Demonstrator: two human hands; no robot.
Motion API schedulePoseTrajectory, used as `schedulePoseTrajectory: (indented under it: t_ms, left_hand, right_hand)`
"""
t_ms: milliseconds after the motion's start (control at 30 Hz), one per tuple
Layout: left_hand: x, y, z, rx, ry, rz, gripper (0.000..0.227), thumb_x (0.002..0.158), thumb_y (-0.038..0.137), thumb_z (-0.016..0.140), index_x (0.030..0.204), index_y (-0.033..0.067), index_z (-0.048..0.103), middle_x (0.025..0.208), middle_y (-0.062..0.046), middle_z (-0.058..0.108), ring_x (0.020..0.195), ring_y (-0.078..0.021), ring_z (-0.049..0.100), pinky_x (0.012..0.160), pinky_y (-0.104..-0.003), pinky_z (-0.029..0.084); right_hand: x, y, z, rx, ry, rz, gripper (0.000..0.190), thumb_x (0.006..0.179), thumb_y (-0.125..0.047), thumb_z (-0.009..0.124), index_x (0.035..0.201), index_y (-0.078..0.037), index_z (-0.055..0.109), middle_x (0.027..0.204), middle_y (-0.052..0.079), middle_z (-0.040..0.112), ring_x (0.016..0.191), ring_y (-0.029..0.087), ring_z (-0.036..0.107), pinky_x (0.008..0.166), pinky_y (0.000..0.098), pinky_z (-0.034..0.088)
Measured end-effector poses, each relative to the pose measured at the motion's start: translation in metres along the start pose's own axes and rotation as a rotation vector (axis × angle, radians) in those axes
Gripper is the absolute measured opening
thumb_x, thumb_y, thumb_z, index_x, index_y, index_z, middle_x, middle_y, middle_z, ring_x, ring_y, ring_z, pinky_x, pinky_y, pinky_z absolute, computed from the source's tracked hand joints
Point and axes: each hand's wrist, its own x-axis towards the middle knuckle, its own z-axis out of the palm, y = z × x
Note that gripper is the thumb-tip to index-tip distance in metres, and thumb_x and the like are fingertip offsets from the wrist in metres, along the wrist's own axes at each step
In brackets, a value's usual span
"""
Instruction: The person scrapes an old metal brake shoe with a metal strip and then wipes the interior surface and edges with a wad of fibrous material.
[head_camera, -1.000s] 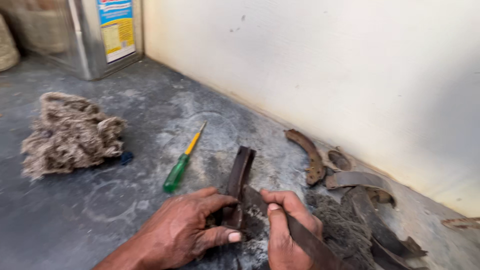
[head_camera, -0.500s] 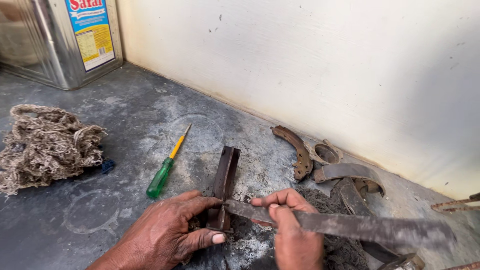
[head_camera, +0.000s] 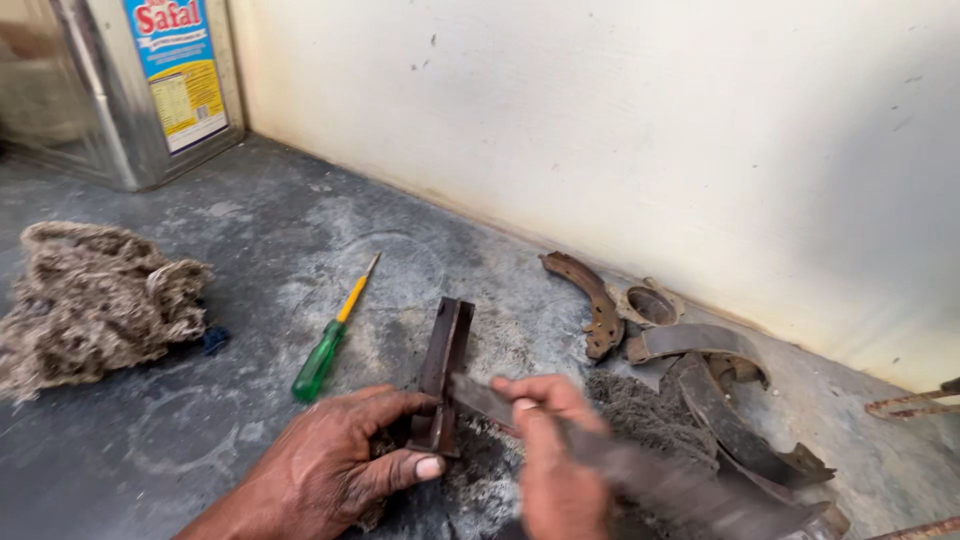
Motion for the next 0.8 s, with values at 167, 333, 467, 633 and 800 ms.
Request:
schedulePoseTrajectory:
  t_ms: [167, 333, 467, 633, 800]
  left_hand:
    - [-0.001, -0.002, 0.0, -0.074, -0.009, 0.046, 0.066, 0.089, 0.061, 0.067, 0.132, 0.0102, 0.069, 0.115, -0.01, 0.077, 0.11, -0.0261, 0.067, 0.089, -0.042, 0.056]
    - [0.0, -0.005, 0.002, -0.012, -0.006, -0.019, 0.067, 0.084, 0.06, 0.067, 0.132, 0.013, 0.069, 0.114, -0.009, 0.076, 0.11, -0.0252, 0.07, 0.089, -0.041, 0.056]
    - [0.002, -0.006, 0.002, -0.035, -0.019, 0.033, 0.066, 0.089, 0.059, 0.069, 0.132, 0.0096, 0.069, 0.116, -0.011, 0.076, 0.11, -0.0278, 0.07, 0.088, -0.042, 0.056]
    - [-0.002, -0.004, 0.002, -0.07, 0.009, 0.012, 0.066, 0.085, 0.057, 0.069, 0.13, 0.01, 0.069, 0.113, -0.011, 0.077, 0.105, -0.026, 0.07, 0.086, -0.041, 0.058]
    - [0.001, 0.002, -0.001, -0.035, -0.009, -0.018, 0.069, 0.085, 0.061, 0.067, 0.133, 0.0111, 0.069, 0.114, -0.01, 0.078, 0.105, -0.025, 0.07, 0.085, -0.04, 0.058]
  right_hand:
    - [0.002, -0.005, 0.004, 0.073, -0.041, -0.113, 0.018, 0.093, -0.005, 0.052, 0.096, 0.003, 0.068, 0.093, 0.024, 0.073, 0.056, 0.01, 0.041, 0.059, 0.0302, 0.047]
    - [0.003, 0.012, -0.013, 0.14, -0.002, -0.099, 0.015, 0.093, -0.001, 0.052, 0.096, 0.006, 0.065, 0.104, 0.024, 0.076, 0.065, 0.015, 0.038, 0.06, 0.0324, 0.039]
    - [0.01, 0.009, -0.004, 0.165, -0.059, -0.117, 0.014, 0.091, -0.003, 0.053, 0.089, 0.005, 0.065, 0.108, 0.022, 0.077, 0.097, 0.02, 0.067, 0.086, 0.0273, 0.05]
    - [-0.002, -0.004, -0.004, 0.18, -0.051, -0.163, 0.018, 0.092, -0.003, 0.051, 0.09, 0.006, 0.067, 0.1, 0.03, 0.074, 0.102, 0.028, 0.077, 0.086, 0.035, 0.056]
    - [-0.005, -0.026, 0.012, -0.014, -0.066, -0.153, 0.015, 0.09, -0.006, 0.051, 0.095, -0.003, 0.065, 0.11, 0.018, 0.076, 0.107, 0.022, 0.075, 0.093, 0.0358, 0.059]
